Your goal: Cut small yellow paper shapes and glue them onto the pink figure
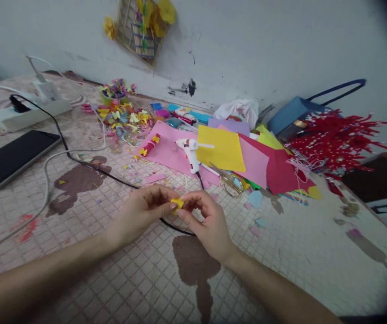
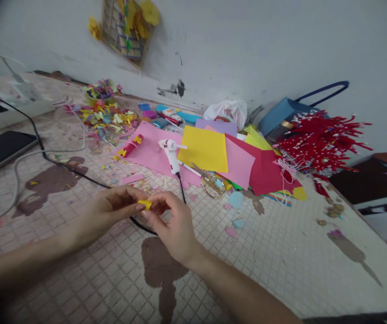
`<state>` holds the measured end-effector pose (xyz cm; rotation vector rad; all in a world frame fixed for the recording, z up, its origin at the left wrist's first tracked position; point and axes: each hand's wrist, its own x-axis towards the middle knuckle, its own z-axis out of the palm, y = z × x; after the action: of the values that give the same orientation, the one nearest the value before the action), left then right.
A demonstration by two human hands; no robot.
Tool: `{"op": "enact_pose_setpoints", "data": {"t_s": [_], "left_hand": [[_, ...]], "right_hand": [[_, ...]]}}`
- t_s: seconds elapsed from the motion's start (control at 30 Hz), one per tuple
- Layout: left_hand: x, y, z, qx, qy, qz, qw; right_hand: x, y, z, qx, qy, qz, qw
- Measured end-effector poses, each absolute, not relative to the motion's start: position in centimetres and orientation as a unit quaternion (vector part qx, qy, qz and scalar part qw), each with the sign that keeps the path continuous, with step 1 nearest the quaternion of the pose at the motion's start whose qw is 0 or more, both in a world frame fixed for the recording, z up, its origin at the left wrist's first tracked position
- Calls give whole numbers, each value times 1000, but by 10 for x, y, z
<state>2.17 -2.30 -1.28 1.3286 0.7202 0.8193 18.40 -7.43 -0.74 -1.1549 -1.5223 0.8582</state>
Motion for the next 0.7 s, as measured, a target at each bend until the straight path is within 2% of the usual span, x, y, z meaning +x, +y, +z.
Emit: {"op": "enact_pose_setpoints", "data": {"t_s": [0.27,0.7], "left_hand": [[23,-29,-11,572,314,386,652],[20,-32,-6,706,357,388,474]], "right_hand": [[183,-75,-6,-491,-635,300,516],[186,-74,-2,-502,-644,261,515]]}}
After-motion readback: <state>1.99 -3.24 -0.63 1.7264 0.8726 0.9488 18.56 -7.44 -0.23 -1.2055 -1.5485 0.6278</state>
